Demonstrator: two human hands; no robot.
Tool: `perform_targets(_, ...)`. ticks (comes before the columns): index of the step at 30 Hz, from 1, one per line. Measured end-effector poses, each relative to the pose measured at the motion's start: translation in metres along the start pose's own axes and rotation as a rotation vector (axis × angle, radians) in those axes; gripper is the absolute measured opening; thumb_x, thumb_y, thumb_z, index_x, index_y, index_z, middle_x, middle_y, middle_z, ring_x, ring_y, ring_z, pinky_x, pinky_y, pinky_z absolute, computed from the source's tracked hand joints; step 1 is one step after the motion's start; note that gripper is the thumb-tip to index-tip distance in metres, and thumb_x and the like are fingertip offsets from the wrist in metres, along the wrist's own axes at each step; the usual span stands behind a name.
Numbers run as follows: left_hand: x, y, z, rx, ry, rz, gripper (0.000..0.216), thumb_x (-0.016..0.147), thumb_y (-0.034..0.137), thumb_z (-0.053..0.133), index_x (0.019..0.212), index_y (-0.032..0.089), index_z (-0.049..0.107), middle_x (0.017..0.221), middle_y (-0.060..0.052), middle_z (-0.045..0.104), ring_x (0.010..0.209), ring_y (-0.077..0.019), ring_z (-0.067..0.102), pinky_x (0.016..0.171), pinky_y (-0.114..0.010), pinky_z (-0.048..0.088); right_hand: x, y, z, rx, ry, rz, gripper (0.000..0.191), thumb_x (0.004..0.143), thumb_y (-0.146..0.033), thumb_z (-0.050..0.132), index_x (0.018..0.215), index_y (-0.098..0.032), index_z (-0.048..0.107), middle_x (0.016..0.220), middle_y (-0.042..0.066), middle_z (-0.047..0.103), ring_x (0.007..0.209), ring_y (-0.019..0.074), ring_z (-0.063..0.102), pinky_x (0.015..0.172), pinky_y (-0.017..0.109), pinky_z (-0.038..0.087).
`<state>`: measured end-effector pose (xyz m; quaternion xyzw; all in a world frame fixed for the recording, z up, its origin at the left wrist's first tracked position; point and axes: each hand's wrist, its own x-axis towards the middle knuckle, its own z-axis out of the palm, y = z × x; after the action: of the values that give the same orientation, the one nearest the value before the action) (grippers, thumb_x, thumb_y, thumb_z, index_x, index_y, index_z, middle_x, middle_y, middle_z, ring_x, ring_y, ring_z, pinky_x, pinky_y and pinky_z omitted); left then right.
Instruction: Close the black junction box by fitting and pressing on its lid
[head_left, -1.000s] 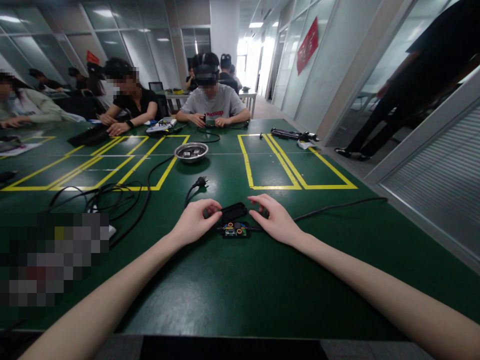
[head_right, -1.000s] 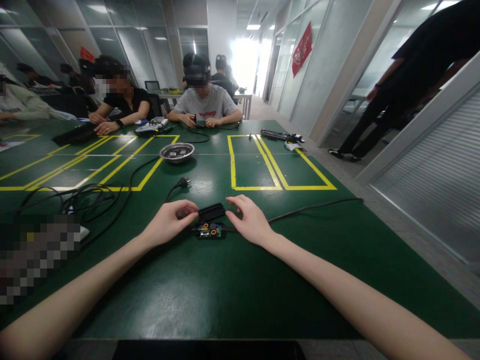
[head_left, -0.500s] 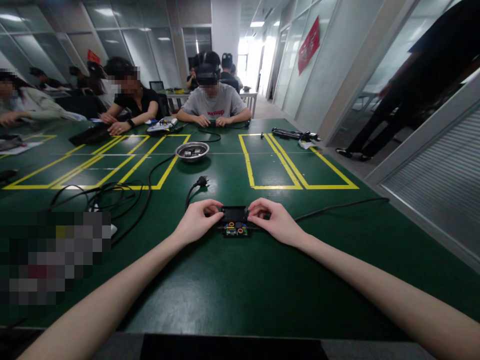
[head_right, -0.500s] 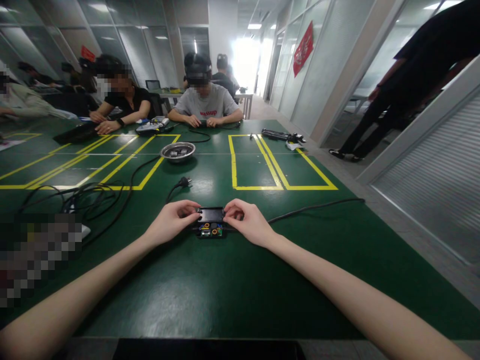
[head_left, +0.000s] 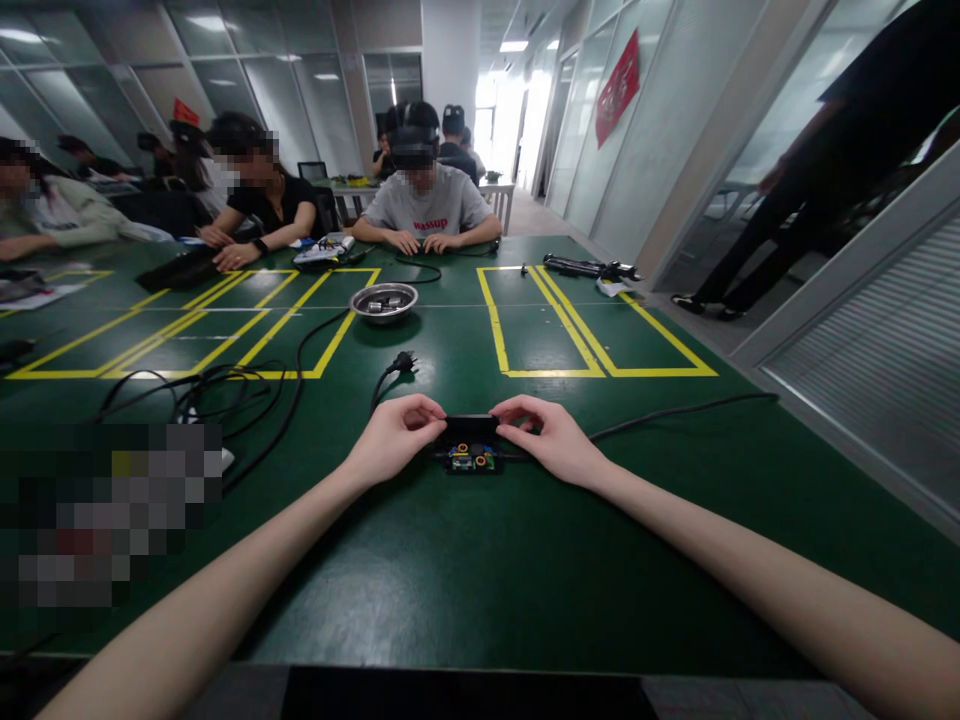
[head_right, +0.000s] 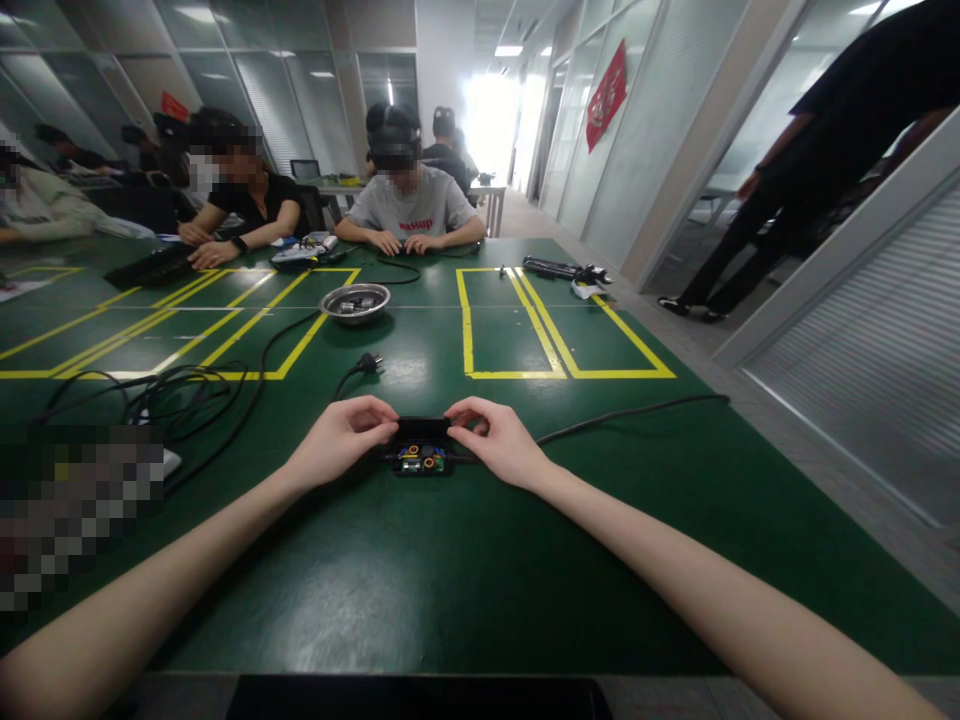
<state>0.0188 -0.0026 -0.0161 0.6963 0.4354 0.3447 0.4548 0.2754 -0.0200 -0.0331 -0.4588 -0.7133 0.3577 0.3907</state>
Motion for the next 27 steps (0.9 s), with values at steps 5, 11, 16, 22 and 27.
perform_targets(5,0.0004,0.0010,0.0034,-0.028,0.032,0.007,0.026,0.082,0.033,0.070,0.101,0.014,0.072,0.095,-0.008,0.078,0.088,-0.0214,0.075,0.088,-0.039,0.060,-0.0015,-0.0023,0.0013,0.077,0.006,0.029,0.020,0.085,-0.033,0.068,0.098,-0.019,0.072,0.092,0.005,0.076,0.084,0.0193,0.071,0.073,0.033,0.057)
perform_targets(11,-0.0003,0.0021,0.0023,-0.011,0.035,0.004,0.032,0.083,0.034,0.070,0.107,0.014,0.077,0.108,-0.010,0.080,0.101,-0.0262,0.076,0.098,-0.044,0.059,-0.0031,0.0009,0.0033,0.189,0.025,0.087,0.028,0.082,-0.040,0.074,0.102,-0.020,0.072,0.099,0.006,0.076,0.071,0.0169,0.071,0.068,0.034,0.062)
perform_targets(16,-0.0019,0.0023,0.0002,0.051,0.018,-0.002,0.031,0.084,0.036,0.069,0.104,0.013,0.076,0.093,-0.009,0.080,0.082,-0.0228,0.077,0.077,-0.035,0.063,-0.0030,0.0013,0.0035,0.219,0.023,0.087,0.029,0.082,-0.042,0.074,0.101,-0.020,0.072,0.097,0.006,0.077,0.071,0.0173,0.074,0.070,0.035,0.065)
perform_targets(22,-0.0028,0.0046,-0.0005,0.010,0.011,-0.028,0.029,0.083,0.034,0.070,0.103,0.013,0.074,0.081,-0.006,0.077,0.072,-0.0200,0.075,0.069,-0.032,0.062,-0.0040,-0.0018,0.0033,0.259,0.013,0.076,0.028,0.082,-0.038,0.073,0.103,-0.019,0.072,0.094,0.006,0.076,0.074,0.0183,0.075,0.075,0.036,0.065)
perform_targets(27,-0.0033,0.0065,-0.0012,0.007,0.011,-0.029,0.028,0.082,0.035,0.070,0.100,0.014,0.073,0.083,-0.007,0.077,0.073,-0.0203,0.076,0.070,-0.032,0.062,-0.0044,-0.0038,0.0018,0.253,0.012,0.065,0.028,0.082,-0.038,0.075,0.103,-0.020,0.072,0.094,0.006,0.076,0.077,0.0198,0.076,0.079,0.038,0.065)
